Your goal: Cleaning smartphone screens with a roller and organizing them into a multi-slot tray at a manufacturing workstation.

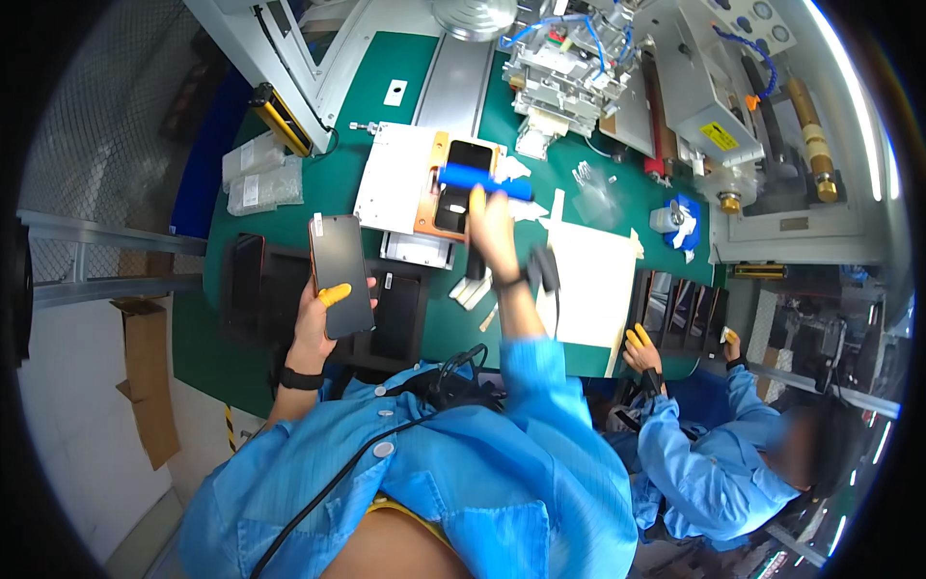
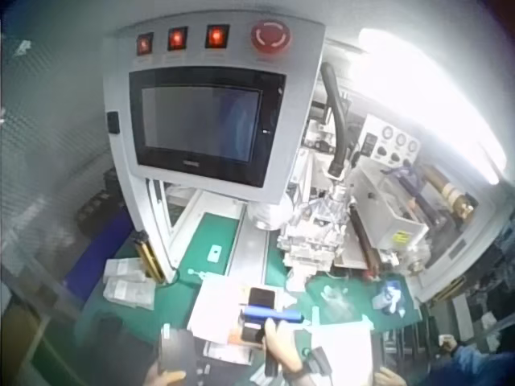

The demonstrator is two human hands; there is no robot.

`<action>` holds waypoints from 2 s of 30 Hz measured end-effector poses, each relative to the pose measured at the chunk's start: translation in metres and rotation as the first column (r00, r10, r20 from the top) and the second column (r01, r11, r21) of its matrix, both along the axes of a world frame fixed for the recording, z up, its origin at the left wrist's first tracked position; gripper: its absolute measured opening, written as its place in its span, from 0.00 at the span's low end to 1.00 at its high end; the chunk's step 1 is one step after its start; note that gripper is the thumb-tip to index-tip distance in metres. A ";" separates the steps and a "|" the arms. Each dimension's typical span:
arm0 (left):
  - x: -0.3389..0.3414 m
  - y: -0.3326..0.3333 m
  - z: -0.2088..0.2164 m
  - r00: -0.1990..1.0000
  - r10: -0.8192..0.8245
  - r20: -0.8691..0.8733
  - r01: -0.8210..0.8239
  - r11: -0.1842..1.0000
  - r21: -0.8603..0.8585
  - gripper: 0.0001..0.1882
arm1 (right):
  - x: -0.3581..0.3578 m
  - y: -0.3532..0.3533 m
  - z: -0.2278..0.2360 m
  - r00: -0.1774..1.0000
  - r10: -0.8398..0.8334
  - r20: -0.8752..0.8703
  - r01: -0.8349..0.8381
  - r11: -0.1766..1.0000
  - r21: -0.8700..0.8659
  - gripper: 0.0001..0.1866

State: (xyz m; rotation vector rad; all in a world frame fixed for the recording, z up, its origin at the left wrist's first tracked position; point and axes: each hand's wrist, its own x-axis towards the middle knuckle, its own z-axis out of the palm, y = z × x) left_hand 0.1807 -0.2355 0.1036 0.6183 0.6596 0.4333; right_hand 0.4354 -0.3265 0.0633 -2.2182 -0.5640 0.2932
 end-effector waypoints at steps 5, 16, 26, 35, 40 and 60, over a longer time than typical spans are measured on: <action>-0.005 0.006 -0.004 0.998 0.001 -0.068 -0.003 1.000 -0.018 0.19 | -0.043 -0.035 0.051 0.977 0.049 -0.208 -0.076 0.990 -0.121 0.19; -0.001 0.005 -0.001 0.999 -0.018 -0.048 0.017 0.999 -0.038 0.18 | -0.002 -0.006 0.010 0.968 -0.017 -0.250 -0.005 0.996 -0.087 0.20; 0.018 0.009 0.003 0.980 -0.069 0.188 0.116 0.961 -0.253 0.31 | 0.004 -0.161 -0.040 0.720 -0.514 -0.466 0.555 0.830 -0.059 0.13; 0.033 -0.009 0.014 0.916 -0.102 0.387 0.237 0.917 -0.320 0.37 | 0.067 -0.220 -0.116 0.777 -0.527 -0.345 0.511 0.847 -0.145 0.08; 0.038 -0.015 0.023 0.932 -0.114 0.344 0.225 0.926 -0.303 0.35 | 0.034 -0.259 -0.165 0.781 -0.618 -0.090 0.619 0.785 -0.024 0.21; -0.051 0.004 -0.053 0.814 0.101 -0.573 0.269 0.808 0.524 0.10 | -0.036 -0.235 -0.160 0.719 -0.695 -0.001 0.657 0.680 -0.326 0.24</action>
